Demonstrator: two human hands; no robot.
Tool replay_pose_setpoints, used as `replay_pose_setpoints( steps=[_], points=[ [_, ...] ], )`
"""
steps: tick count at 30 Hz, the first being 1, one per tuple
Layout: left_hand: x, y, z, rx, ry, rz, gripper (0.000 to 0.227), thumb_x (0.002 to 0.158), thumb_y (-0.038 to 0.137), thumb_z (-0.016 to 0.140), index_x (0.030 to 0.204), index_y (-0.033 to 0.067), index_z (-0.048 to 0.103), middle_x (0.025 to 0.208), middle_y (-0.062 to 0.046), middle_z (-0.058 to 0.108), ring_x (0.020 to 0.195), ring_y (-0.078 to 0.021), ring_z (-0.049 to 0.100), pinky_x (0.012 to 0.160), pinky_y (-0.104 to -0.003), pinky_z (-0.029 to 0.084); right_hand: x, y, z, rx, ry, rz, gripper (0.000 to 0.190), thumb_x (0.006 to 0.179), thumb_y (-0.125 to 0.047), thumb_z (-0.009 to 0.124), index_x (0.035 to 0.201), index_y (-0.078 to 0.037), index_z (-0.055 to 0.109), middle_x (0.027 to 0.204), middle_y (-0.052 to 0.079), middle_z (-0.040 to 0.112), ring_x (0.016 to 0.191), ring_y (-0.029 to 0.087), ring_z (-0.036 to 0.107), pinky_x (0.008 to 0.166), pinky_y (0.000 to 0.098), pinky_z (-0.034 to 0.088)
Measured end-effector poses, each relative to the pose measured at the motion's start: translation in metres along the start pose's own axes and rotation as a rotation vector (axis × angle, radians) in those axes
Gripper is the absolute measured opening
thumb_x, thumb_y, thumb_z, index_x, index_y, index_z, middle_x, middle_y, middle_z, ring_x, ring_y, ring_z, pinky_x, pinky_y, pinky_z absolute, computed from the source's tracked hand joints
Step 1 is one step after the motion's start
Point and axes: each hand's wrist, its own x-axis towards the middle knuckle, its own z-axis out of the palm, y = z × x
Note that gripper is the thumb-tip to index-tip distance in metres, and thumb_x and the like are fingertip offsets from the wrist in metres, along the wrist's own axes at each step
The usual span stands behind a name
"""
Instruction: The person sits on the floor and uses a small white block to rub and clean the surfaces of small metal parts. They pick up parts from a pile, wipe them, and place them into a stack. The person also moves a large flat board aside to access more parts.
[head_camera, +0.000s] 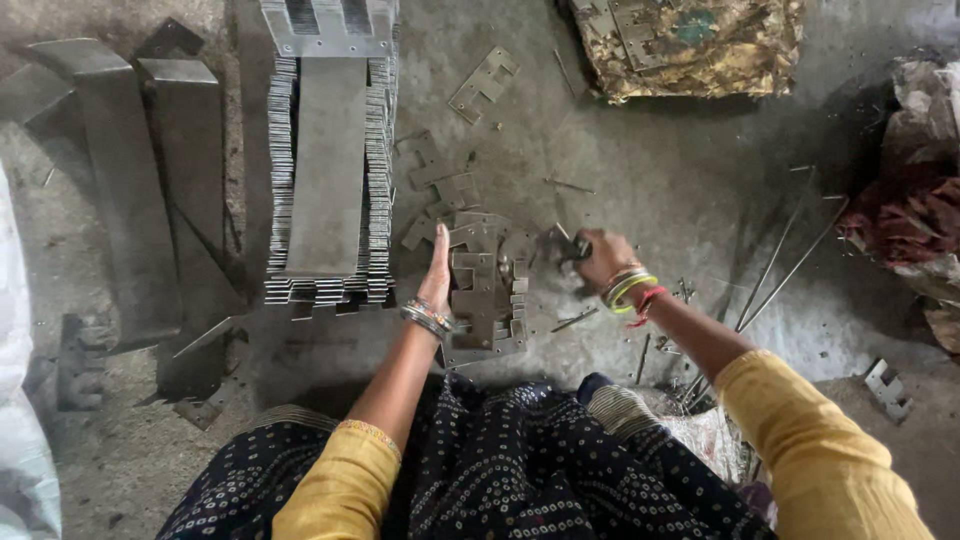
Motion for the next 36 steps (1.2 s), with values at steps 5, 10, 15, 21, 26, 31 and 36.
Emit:
replay_pose_setpoints(
  steps=[5, 10, 15, 21, 26, 31, 36],
  points=[
    [-0.021, 0.025, -0.006, -0.052, 0.156, -0.339, 0.098, 0.085, 0.076, 0.044, 0.163, 0.0207, 0.02, 0.173, -0.001, 0.01, 0.157, -0.0191, 0.004, 0.124, -0.047, 0.004, 0.014, -0.039, -0.047, 0.302, -0.275, -0.042, 0.04, 0.075, -0.025, 0.075, 0.106, -0.001, 0.065, 0.085, 0.021, 0.075, 0.08, 0.042, 0.074, 0.068, 0.0511, 0.061],
    [-0.033, 0.052, -0.001, -0.167, 0.096, -0.34, 0.107, 0.075, 0.08, 0.059, 0.157, 0.0157, 0.038, 0.166, -0.007, 0.031, 0.15, -0.0234, 0.025, 0.119, -0.046, 0.02, 0.035, -0.103, -0.023, -0.005, -0.116, -0.116, 0.066, 0.071, -0.026, 0.082, 0.126, -0.002, 0.054, 0.102, 0.023, 0.071, 0.083, 0.045, 0.072, 0.068, 0.0522, 0.058],
    [-0.04, 0.06, 0.006, -0.24, 0.157, -0.173, 0.094, 0.084, 0.076, 0.063, 0.151, 0.0123, 0.05, 0.152, -0.006, 0.053, 0.133, -0.0197, 0.054, 0.111, -0.039, 0.043, 0.058, -0.103, 0.011, -0.219, -0.084, -0.194, 0.068, 0.065, -0.029, 0.086, 0.119, 0.001, 0.057, 0.111, 0.025, 0.068, 0.098, 0.047, 0.066, 0.078, 0.0555, 0.055],
    [-0.044, 0.061, 0.003, -0.475, 0.042, -0.295, 0.1, 0.076, 0.071, 0.072, 0.151, 0.009, 0.047, 0.146, -0.012, 0.054, 0.127, -0.0289, 0.057, 0.105, -0.047, 0.05, 0.066, -0.082, 0.027, -0.249, 0.005, -0.288, 0.072, 0.06, -0.03, 0.085, 0.12, -0.002, 0.058, 0.122, 0.023, 0.065, 0.111, 0.048, 0.064, 0.087, 0.0591, 0.052],
    [-0.042, 0.063, 0.006, -0.326, 0.299, -0.375, 0.1, 0.079, 0.073, 0.072, 0.155, 0.0158, 0.043, 0.146, -0.005, 0.049, 0.128, -0.0234, 0.052, 0.107, -0.047, 0.045, 0.068, -0.087, 0.031, -0.143, -0.098, -0.188, 0.047, 0.081, -0.016, 0.074, 0.124, -0.006, 0.059, 0.125, 0.023, 0.063, 0.111, 0.047, 0.063, 0.088, 0.0534, 0.054],
    [-0.048, 0.07, 0.009, -0.449, 0.115, -0.305, 0.096, 0.072, 0.073, 0.069, 0.145, 0.0134, 0.052, 0.136, -0.009, 0.064, 0.117, -0.0254, 0.065, 0.1, -0.048, 0.054, 0.05, -0.103, -0.017, -0.213, -0.002, -0.326, 0.032, 0.084, -0.019, 0.072, 0.116, -0.013, 0.067, 0.115, 0.013, 0.067, 0.107, 0.037, 0.068, 0.088, 0.0476, 0.056],
    [-0.039, 0.08, 0.013, -0.584, 0.029, -0.166, 0.093, 0.086, 0.078, 0.054, 0.14, 0.0025, 0.058, 0.13, -0.016, 0.066, 0.112, -0.0283, 0.067, 0.092, -0.045, 0.058, 0.032, -0.117, -0.042, -0.193, 0.202, -0.727, 0.052, 0.077, -0.025, 0.074, 0.126, -0.012, 0.062, 0.119, 0.014, 0.062, 0.11, 0.038, 0.065, 0.088, 0.0481, 0.057]
  ],
)
